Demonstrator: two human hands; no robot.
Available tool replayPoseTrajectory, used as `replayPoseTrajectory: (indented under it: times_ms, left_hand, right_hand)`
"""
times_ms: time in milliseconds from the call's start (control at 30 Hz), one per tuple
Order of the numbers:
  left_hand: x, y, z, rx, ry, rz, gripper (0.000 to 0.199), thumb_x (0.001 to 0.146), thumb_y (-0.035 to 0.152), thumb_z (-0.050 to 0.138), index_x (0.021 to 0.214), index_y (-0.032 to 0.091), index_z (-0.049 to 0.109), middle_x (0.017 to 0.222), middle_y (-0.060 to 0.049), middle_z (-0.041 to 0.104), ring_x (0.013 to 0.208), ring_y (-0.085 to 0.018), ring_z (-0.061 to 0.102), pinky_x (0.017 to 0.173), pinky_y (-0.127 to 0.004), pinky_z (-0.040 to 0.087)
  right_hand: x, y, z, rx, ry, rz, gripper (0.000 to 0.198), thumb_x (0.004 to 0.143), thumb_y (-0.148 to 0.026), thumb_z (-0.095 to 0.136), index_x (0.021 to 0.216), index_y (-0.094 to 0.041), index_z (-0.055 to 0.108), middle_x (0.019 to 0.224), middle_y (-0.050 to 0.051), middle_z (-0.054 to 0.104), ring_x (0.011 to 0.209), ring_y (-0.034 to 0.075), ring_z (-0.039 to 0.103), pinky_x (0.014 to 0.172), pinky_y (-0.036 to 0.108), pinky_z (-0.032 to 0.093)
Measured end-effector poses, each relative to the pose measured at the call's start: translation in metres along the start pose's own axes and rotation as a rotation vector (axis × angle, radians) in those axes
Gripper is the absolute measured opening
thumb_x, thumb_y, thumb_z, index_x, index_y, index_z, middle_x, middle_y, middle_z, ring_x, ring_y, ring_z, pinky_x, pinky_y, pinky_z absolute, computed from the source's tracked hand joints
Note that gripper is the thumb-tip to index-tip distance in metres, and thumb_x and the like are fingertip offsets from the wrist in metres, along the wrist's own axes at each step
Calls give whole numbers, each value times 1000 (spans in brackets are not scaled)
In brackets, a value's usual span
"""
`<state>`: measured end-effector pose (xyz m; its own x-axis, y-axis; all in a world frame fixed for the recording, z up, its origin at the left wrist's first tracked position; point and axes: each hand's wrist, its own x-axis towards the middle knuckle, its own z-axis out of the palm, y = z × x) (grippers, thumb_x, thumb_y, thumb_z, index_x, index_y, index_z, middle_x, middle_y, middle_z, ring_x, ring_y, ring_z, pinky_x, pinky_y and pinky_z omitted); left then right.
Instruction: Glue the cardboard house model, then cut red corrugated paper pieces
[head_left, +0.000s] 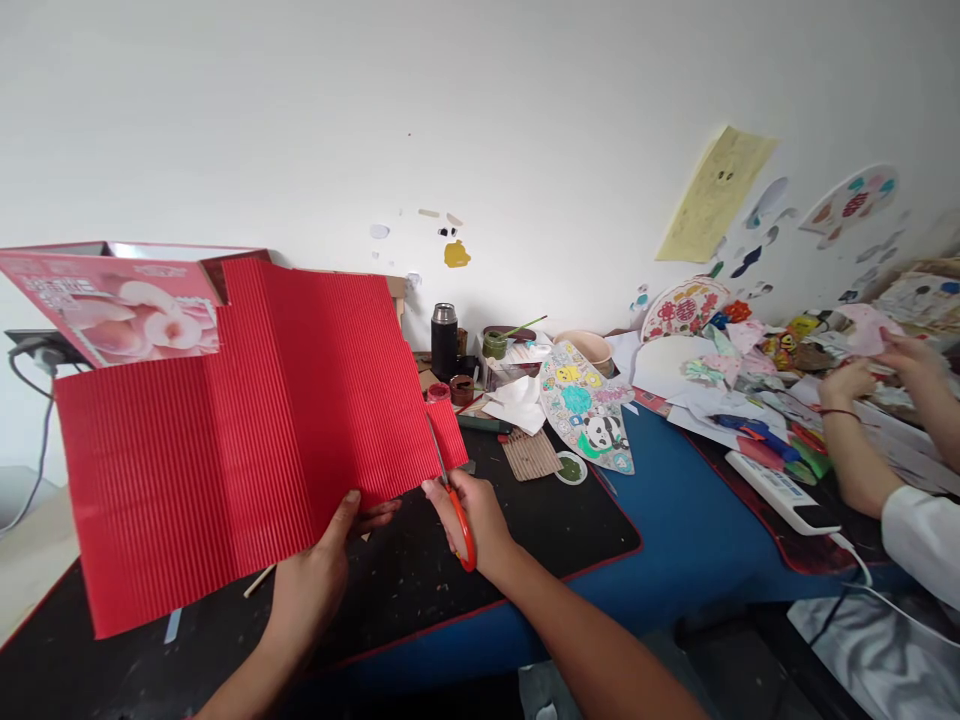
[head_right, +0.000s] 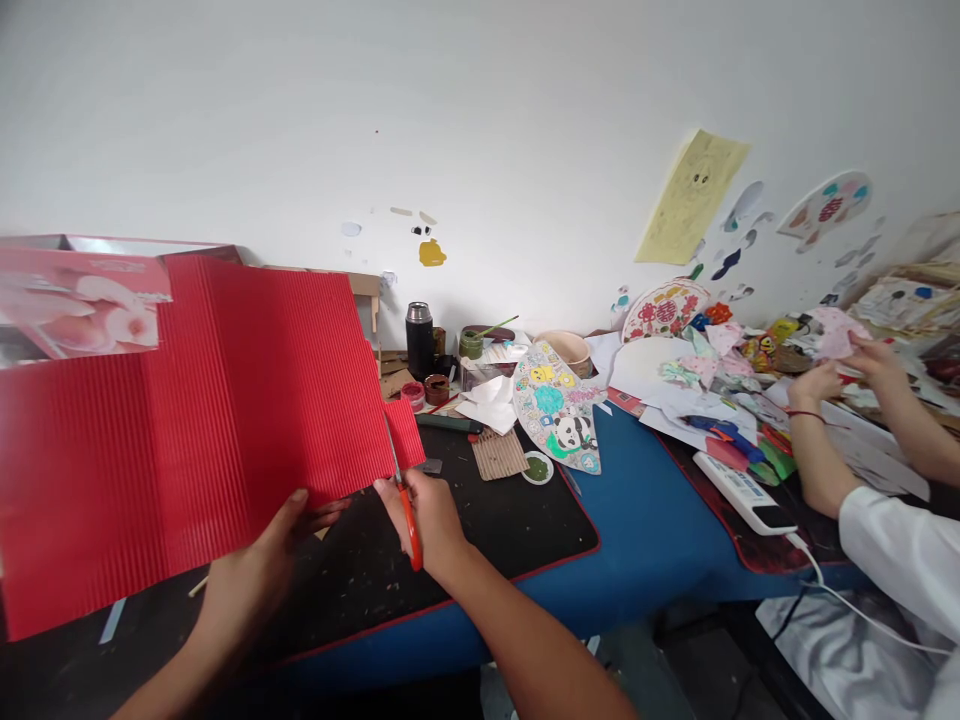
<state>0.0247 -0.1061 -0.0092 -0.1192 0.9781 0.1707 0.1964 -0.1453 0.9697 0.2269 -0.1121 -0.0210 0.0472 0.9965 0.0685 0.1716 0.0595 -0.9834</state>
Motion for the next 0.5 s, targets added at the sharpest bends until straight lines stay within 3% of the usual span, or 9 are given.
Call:
replayPoseTrajectory:
  times_ms: [267, 500]
  left_hand:
    - [1, -6, -2, 14, -18, 17, 30, 91, 49, 61, 91, 26, 79, 87, -11, 87, 84, -32, 86, 79, -40, 70]
    - [6, -20, -5, 143, -43, 107, 41, 99, 51, 49, 97, 24, 81, 90, -11, 88, 87, -30, 86, 83, -39, 70]
  right_hand:
    - [1, 0, -2, 82, -61, -15, 47, 96, -67, 73, 86, -22, 61, 50, -7, 53, 34, 12, 51, 37, 21, 38]
    - [4, 4, -4, 183, -121, -27, 55, 90, -71, 78, 102, -18, 70, 62, -1, 69, 52, 18, 71, 53, 26, 58]
